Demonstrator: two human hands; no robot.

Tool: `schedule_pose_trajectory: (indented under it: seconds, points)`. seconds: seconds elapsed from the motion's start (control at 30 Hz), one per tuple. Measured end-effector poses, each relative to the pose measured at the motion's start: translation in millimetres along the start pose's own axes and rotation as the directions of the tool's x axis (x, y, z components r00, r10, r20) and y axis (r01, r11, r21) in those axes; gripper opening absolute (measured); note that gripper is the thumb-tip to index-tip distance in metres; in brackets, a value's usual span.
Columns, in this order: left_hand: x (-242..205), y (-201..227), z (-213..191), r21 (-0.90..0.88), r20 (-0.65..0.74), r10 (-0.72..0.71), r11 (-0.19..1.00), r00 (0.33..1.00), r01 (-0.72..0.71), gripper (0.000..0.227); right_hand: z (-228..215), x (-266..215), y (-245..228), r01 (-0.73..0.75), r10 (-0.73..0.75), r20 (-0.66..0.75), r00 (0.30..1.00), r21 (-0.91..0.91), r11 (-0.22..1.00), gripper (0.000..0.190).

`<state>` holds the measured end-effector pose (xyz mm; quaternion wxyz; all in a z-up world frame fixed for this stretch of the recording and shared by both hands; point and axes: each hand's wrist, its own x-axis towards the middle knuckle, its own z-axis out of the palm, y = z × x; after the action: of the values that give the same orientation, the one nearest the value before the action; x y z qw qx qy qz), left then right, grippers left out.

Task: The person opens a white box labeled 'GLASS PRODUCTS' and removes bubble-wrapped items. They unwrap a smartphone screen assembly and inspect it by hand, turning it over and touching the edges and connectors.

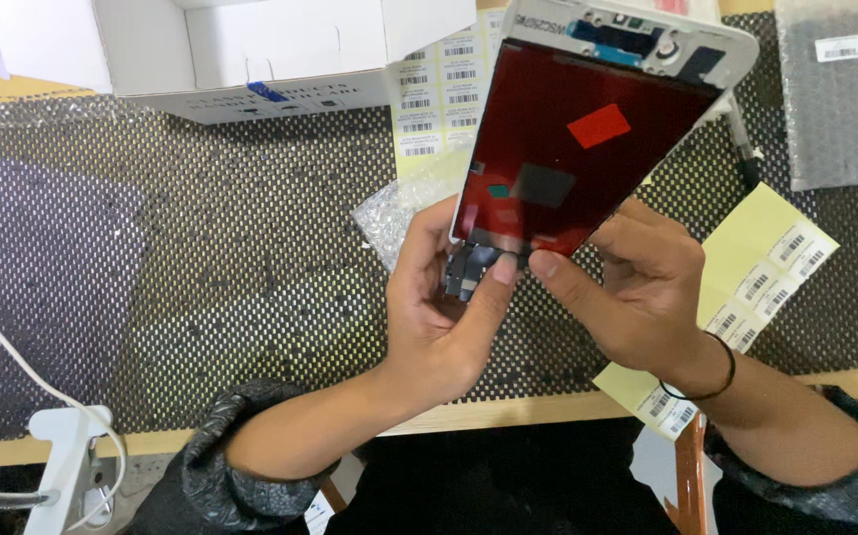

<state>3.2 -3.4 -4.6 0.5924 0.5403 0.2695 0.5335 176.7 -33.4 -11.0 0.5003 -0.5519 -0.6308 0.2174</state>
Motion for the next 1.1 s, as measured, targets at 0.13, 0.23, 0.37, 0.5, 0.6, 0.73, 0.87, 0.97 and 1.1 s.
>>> schedule_pose_trajectory:
  seconds: [0.13,0.23,0.37,0.5,0.6,0.73,0.87,0.97,1.1]
  points:
    - [1,2,2,0.033,-0.011,0.019,0.999,1.000,-0.018,0.028,0,0,-1,0.004,-0.004,-0.010,1.000,0.071,0.997,0.014]
    - [1,3,2,0.000,0.008,0.035,0.999,0.999,-0.035,0.036,1,3,-3,0.039,-0.039,-0.007,0.999,0.114,0.993,0.012]
    - [1,3,2,-0.017,0.018,0.045,0.999,0.999,-0.045,0.042,1,1,1,0.024,-0.022,-0.014,1.000,0.148,0.989,0.014]
    - [1,3,2,-0.065,0.074,0.044,0.997,0.996,-0.039,0.053,-1,4,-4,0.005,0.003,-0.037,0.999,0.220,0.975,0.017]
    - [2,8,2,-0.091,0.127,0.075,0.994,0.989,-0.064,0.059,1,5,-7,0.009,0.016,-0.079,0.997,0.310,0.951,0.011]
    - [0,10,-1,-0.006,0.212,0.083,0.996,0.974,-0.084,0.073,-2,9,-3,0.024,0.016,-0.115,0.993,0.338,0.941,0.020]
    - [0,3,-6,-0.016,0.271,0.152,0.988,0.951,-0.153,0.061,-3,10,0,0.028,0.028,-0.142,0.989,0.374,0.927,0.024]
    - [7,-4,-8,0.052,0.275,0.258,0.958,0.926,-0.282,0.058,-1,15,5,0.037,0.021,-0.123,0.992,0.449,0.893,0.021]
    - [11,-8,-9,0.163,0.233,0.351,0.905,0.907,-0.393,0.054,2,17,0,0.016,-0.001,-0.029,1.000,0.517,0.856,0.029]
